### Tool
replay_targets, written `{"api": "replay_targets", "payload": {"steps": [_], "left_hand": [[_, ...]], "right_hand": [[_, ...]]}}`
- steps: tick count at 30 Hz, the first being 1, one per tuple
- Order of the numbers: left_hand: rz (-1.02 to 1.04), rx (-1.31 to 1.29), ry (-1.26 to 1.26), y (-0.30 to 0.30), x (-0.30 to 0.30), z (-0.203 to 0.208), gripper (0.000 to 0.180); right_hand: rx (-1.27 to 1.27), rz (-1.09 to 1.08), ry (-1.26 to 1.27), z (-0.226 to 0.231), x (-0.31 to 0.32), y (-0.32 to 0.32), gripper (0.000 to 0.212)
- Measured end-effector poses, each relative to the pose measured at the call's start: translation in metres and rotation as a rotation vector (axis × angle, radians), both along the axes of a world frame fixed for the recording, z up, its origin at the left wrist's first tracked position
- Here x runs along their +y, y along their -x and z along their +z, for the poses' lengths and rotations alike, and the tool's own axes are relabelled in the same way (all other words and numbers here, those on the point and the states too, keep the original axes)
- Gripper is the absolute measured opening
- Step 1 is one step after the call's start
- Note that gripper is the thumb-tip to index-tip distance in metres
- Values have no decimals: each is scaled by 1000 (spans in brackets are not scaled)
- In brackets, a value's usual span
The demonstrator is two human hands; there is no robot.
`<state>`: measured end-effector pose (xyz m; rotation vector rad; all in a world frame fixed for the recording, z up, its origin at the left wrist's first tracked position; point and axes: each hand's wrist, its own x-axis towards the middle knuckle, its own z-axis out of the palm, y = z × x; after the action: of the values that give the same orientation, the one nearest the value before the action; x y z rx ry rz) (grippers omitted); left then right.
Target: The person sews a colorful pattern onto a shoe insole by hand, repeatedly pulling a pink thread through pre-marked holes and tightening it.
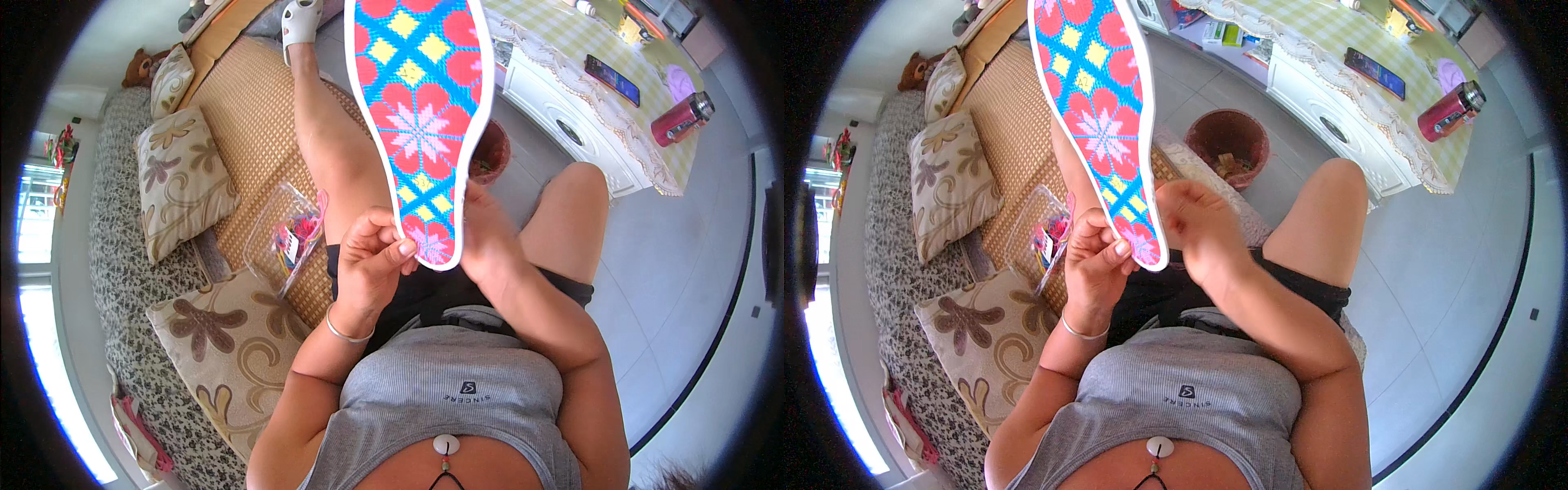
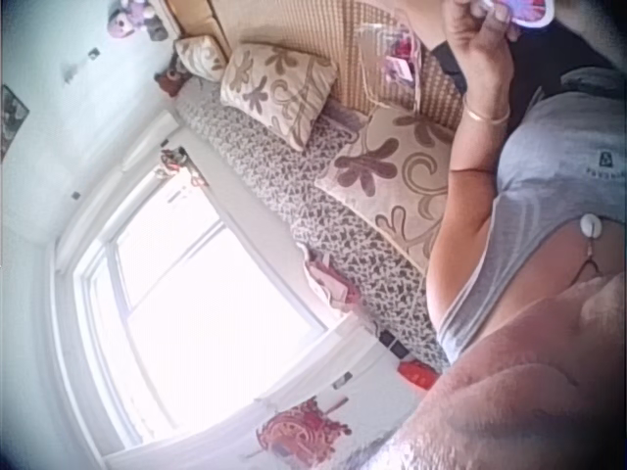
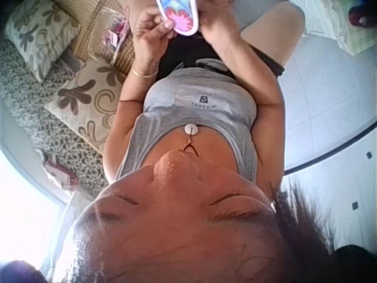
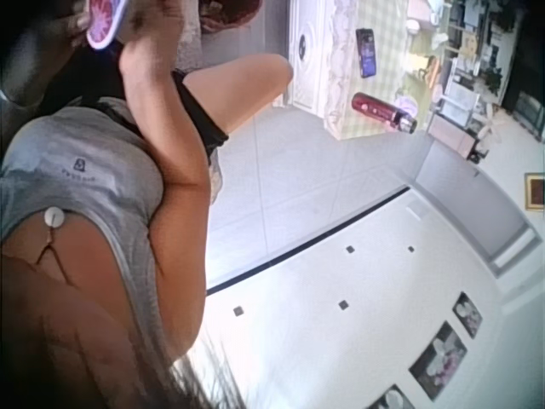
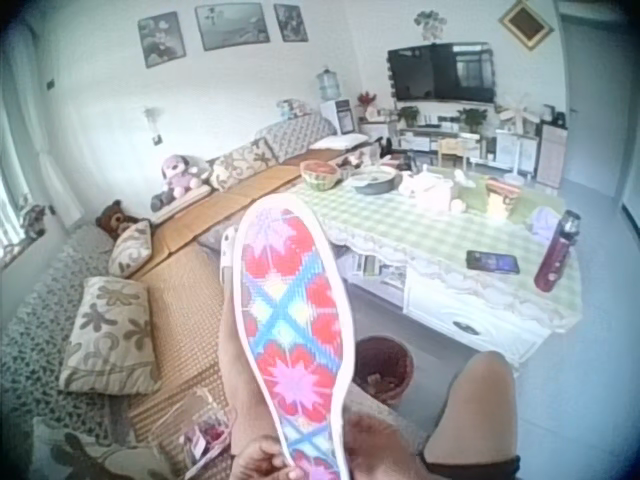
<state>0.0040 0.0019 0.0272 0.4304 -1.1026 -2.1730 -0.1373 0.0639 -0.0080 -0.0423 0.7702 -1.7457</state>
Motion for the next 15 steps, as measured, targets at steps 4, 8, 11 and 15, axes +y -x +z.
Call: {"api": "replay_targets", "payload": {"steps": [4,8,11,15], "left_hand": [[124,-54,57,-14,-10,2,18],[248,70,-2,-44,-63,2,18],[364,251,-65,-99,-113,14,15],[499,345,-237,-139,-156,6,24]], "right_hand": [[-284,-182,210,-16,12,62,8],[-404,-373,576,-29,97,166,11],[50,-800,93,-42,199,265,7],[225,-948,237,-70,340,364,17]]}}
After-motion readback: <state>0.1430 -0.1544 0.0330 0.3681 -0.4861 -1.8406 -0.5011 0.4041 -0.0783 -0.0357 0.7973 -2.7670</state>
